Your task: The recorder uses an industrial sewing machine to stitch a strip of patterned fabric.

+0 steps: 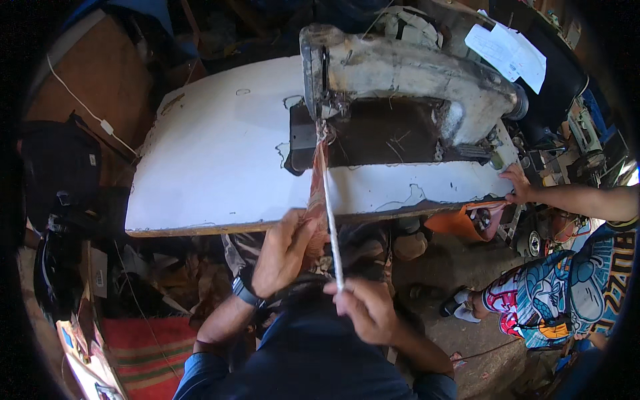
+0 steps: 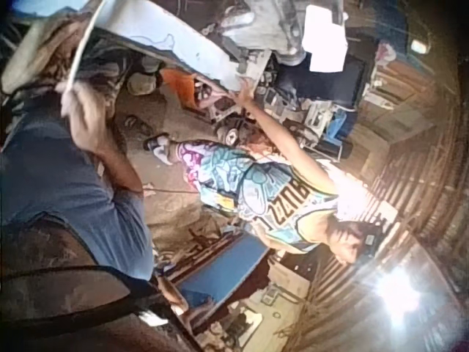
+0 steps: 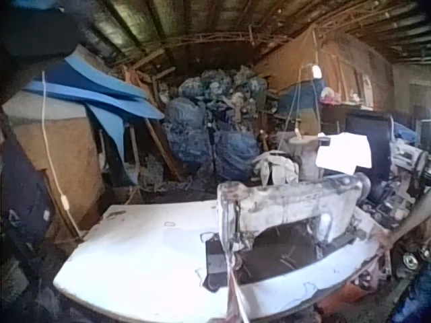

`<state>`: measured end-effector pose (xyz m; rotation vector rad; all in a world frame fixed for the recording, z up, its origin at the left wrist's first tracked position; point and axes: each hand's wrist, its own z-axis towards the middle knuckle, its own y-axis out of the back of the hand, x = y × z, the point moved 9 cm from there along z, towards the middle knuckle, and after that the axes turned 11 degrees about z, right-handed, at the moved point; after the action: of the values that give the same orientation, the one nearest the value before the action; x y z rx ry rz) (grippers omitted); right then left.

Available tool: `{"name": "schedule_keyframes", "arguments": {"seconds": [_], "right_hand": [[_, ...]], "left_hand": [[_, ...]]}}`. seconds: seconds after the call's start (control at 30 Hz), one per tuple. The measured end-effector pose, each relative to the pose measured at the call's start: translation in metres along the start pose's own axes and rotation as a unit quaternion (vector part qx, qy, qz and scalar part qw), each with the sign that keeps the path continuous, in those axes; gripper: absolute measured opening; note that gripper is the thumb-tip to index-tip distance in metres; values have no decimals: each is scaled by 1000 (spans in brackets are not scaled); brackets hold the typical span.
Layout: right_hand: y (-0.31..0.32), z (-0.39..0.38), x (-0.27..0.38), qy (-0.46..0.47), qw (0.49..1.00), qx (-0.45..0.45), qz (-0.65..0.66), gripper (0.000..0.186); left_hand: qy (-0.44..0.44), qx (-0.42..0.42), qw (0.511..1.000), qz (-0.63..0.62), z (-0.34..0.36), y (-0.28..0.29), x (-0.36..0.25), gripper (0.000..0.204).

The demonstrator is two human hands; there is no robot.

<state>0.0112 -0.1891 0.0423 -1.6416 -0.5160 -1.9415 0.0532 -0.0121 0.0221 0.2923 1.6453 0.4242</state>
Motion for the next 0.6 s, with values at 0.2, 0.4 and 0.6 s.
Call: {"name": "schedule_keyframes", "arguments": {"seconds": [0.2, 0.4, 0.6], "right_hand": [[-56, -30, -13, 41, 956, 247, -152, 20], [44, 33, -23, 37, 924, 40, -377, 8], [18, 94, 30, 333, 773, 9, -539, 42]], "left_hand": [[12, 15, 957, -291, -48, -32, -12, 33], [-67, -75, 973, -208, -54, -25, 0, 13], [-63, -16, 979, -196, -50, -40, -14, 11]]}}
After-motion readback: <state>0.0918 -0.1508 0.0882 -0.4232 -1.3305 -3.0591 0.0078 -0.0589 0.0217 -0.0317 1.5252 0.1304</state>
